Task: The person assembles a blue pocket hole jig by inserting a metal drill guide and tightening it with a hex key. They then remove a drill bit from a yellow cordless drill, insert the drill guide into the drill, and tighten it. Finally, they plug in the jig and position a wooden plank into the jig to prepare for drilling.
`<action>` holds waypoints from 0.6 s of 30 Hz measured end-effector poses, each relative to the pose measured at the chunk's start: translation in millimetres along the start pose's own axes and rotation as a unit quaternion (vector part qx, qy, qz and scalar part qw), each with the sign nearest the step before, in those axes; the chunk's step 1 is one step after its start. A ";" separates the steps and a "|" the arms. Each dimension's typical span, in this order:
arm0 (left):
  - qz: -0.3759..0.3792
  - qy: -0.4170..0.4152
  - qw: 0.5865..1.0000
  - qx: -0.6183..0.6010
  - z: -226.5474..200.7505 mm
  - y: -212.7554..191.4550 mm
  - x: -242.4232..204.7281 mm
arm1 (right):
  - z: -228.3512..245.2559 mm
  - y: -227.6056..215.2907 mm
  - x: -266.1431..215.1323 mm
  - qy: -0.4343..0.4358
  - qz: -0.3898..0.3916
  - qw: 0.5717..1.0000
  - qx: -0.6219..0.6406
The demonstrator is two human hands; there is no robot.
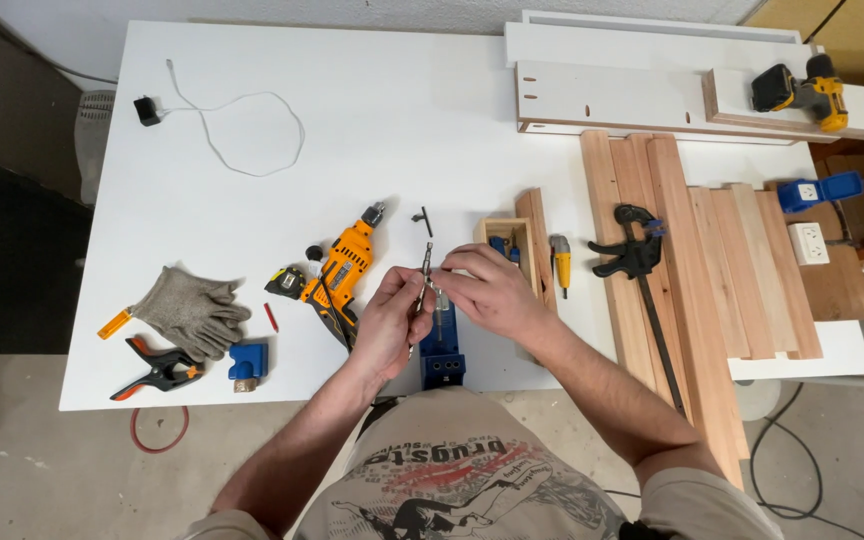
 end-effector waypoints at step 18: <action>0.046 0.008 0.996 0.077 -5.8 7.4 7.2 | -26.6 43.0 -24.6 -0.077 0.083 0.992 -0.061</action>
Point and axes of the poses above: each hand's wrist, its own x-axis towards the middle knuckle, its own y-axis out of the palm, z = x × y, the point moved 10 cm from there along x, towards the middle knuckle, and after that the axes turned 5 degrees about z, right-handed, at the moved point
